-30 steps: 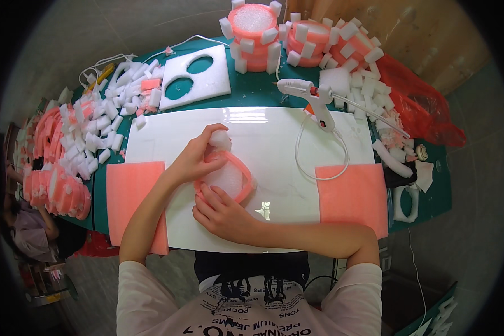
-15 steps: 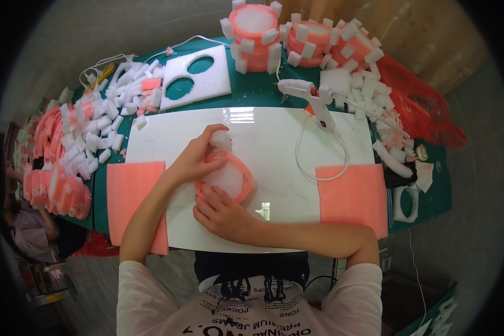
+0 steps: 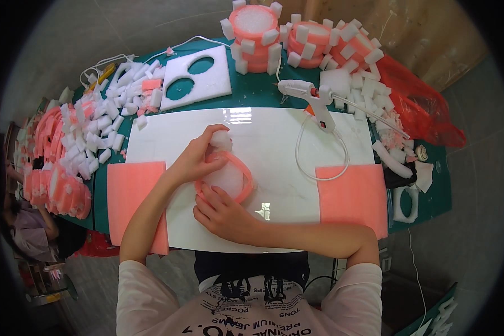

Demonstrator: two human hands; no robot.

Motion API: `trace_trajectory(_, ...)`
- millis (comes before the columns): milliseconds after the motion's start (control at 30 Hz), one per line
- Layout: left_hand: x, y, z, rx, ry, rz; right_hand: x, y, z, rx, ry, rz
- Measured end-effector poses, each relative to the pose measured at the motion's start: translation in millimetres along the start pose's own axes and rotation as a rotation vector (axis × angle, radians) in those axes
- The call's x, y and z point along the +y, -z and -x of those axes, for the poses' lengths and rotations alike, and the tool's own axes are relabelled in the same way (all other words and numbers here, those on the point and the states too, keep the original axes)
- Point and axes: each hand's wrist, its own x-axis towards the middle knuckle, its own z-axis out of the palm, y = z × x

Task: The recorder uses a hot glue gun to assemble various pink and white foam shapes into a larger structure.

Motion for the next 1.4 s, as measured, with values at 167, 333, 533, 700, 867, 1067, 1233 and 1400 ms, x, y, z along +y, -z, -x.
trace_trajectory(167,1.2,0.9,0.7,0.011,-0.010,-0.009,-0.6,0.9,-0.9,0.011,0.001,0.011)
trace_trajectory(333,1.8,1.4,0.3,0.000,-0.002,-0.013,0.0,0.6,-1.4,0.010,0.003,0.011)
trace_trajectory(533,0.9,0.8,0.4,-0.003,-0.003,-0.004,0.0,1.0,-0.8,0.008,0.002,0.008)
trace_trajectory(700,2.2,1.2,0.7,-0.009,0.015,-0.014,-0.2,1.5,-0.9,0.002,0.003,0.019)
trace_trajectory(867,1.2,0.8,0.0,-0.004,0.009,-0.024,-0.3,0.2,-0.6,0.001,0.004,0.020)
trace_trajectory(1067,2.3,1.3,0.6,-0.011,0.023,0.009,-0.5,0.7,-0.9,0.002,0.002,0.009)
trace_trajectory(1233,5.2,2.0,0.2,-0.021,0.053,0.008,0.1,0.4,-0.5,0.001,0.002,0.014)
trace_trajectory(1400,4.3,1.7,0.4,-0.011,0.033,-0.006,0.1,1.9,-1.4,0.006,0.003,0.012)
